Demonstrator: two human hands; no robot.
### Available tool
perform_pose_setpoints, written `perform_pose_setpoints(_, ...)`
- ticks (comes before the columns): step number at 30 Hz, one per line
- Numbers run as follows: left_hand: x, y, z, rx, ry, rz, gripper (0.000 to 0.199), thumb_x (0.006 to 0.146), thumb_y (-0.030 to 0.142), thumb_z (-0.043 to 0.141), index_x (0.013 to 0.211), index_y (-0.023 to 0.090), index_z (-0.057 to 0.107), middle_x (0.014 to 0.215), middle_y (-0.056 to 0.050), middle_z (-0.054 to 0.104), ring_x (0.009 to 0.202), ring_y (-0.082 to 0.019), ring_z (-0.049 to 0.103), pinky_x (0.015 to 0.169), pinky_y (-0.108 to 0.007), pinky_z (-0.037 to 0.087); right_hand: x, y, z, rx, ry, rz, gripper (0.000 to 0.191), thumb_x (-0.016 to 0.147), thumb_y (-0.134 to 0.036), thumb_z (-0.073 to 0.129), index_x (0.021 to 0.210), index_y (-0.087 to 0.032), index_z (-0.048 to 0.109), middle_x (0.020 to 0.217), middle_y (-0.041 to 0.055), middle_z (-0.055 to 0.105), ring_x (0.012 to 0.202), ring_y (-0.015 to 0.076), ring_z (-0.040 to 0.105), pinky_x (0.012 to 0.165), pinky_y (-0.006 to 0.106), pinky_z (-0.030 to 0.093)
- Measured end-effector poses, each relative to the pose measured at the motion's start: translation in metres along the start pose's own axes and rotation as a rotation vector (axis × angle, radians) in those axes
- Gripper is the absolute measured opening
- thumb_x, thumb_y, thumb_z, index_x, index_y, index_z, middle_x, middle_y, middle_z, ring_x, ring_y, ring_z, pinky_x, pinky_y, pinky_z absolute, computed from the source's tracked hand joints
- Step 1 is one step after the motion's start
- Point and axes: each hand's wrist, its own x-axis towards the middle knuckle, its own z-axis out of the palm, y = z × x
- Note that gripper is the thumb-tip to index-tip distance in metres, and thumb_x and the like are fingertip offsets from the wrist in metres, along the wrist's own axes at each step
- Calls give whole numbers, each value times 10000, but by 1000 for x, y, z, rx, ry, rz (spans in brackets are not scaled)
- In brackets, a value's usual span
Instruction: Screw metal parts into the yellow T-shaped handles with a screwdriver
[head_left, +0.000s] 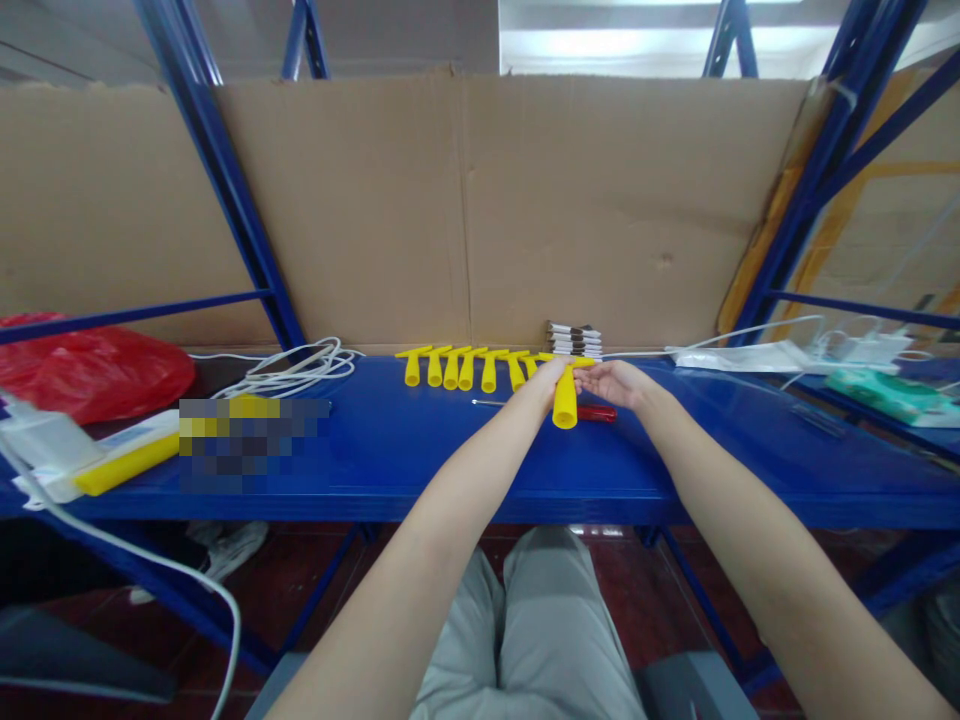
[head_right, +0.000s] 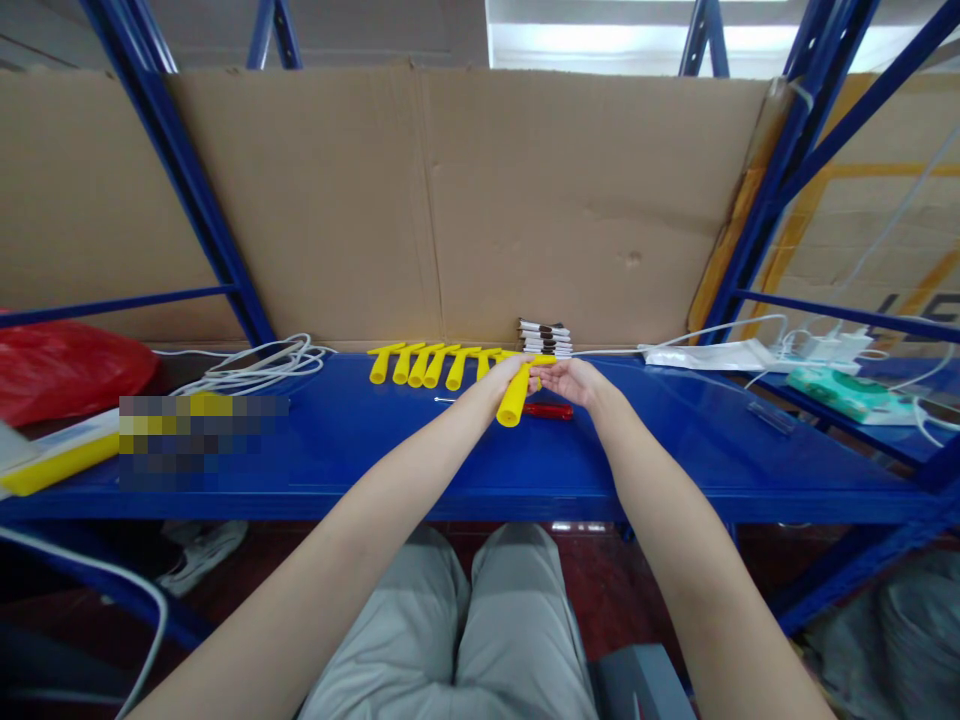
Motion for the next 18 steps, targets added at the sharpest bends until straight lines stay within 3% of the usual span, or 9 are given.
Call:
perform_pose_setpoints(3, -7, 0, 7, -14, 48, -17, 259, 889, 136, 408, 972, 97, 651, 459, 8, 458, 369, -112, 387, 453, -229, 353, 2, 2, -1, 32, -3, 23, 317, 746, 65, 383, 827, -119, 629, 680, 63, 663, 601, 105, 613, 602, 172, 530)
perform_pose_setpoints(9, -17, -1, 16, -4, 78, 10, 285, 904, 131, 403, 663, 142, 554, 440, 2, 433, 363, -76, 347, 431, -204, 320, 3, 3, 3, 55, 48, 21, 322, 720, 75, 350, 773, -134, 590, 624, 31, 596, 532, 87, 544, 547, 155, 496)
perform_pose_setpoints(18, -22, 0, 18, 79, 121, 28, 259, 901, 95, 381, 700, 140, 539, 428, 37, 385, 373, -76, 347, 446, -195, 323, 9, 7, -4, 3, 43, 31, 280, 666, 60, 397, 772, -142, 560, 589, 14, 550, 498, 88, 479, 491, 154, 459)
